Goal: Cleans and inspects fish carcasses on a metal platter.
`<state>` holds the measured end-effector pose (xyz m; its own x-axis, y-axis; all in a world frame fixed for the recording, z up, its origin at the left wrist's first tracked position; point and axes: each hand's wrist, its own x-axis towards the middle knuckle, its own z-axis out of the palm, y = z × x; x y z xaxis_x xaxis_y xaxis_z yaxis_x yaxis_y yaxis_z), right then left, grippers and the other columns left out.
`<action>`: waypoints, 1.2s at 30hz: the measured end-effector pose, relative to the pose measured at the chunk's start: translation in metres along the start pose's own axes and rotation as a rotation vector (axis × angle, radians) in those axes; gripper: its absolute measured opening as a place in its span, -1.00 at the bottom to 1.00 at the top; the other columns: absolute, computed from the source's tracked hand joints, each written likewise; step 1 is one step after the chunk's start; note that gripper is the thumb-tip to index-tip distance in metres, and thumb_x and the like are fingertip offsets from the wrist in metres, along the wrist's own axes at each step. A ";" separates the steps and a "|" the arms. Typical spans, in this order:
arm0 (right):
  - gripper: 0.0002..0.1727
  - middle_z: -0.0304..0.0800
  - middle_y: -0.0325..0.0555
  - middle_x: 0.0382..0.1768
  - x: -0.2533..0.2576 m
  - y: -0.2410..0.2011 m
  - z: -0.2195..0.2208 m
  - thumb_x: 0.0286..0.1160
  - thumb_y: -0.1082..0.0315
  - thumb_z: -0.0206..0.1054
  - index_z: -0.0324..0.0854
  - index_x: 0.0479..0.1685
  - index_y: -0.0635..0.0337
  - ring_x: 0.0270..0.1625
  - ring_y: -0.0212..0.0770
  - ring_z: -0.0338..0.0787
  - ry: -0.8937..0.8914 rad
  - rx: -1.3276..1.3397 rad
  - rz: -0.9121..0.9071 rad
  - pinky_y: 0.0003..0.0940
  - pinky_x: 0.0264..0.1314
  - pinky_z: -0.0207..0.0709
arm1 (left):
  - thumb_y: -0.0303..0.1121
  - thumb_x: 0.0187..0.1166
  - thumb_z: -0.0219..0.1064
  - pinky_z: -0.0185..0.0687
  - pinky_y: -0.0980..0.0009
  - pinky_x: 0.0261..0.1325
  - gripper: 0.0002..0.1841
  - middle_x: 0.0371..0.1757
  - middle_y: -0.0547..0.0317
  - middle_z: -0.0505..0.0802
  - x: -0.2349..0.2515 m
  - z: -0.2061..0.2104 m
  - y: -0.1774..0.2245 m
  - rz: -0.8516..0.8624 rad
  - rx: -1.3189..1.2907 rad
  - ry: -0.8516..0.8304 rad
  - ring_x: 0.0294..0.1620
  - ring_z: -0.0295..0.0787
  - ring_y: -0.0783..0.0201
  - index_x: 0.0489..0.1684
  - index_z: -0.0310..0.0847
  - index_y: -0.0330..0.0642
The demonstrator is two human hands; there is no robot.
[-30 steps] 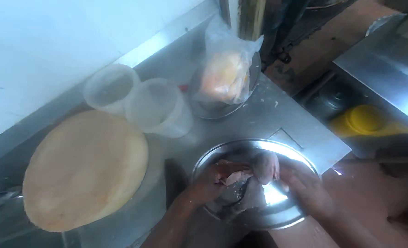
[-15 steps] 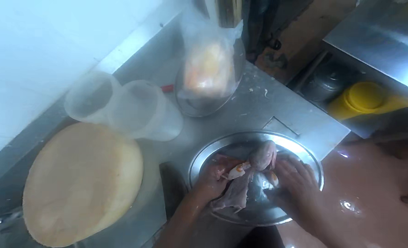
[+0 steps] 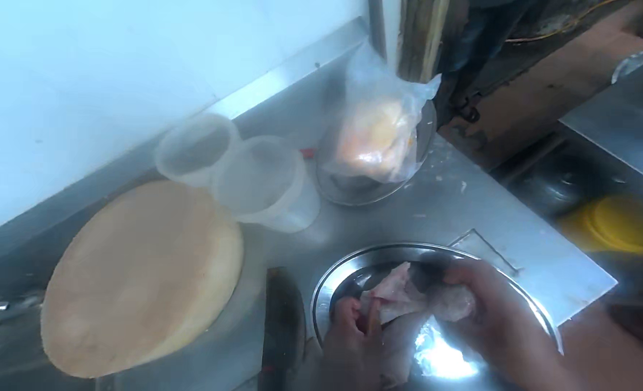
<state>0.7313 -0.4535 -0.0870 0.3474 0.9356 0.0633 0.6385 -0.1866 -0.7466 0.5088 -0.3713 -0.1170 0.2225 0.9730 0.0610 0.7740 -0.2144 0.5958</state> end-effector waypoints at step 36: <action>-0.56 0.65 0.20 0.29 -0.011 -0.053 0.011 0.38 0.30 0.44 0.53 0.27 0.04 -0.01 -0.01 0.86 0.051 -0.353 -0.307 -0.21 -0.24 0.81 | 0.18 0.68 0.18 0.83 0.05 0.03 -0.51 0.03 0.21 0.88 0.054 -0.090 0.017 0.216 0.061 -0.599 0.01 0.85 0.22 0.25 0.76 0.05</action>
<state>0.6857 -0.4503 -0.0556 0.1337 0.9491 0.2852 0.9087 -0.0025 -0.4175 0.4810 -0.3148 -0.0313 0.6565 0.6947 -0.2940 0.7031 -0.4223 0.5721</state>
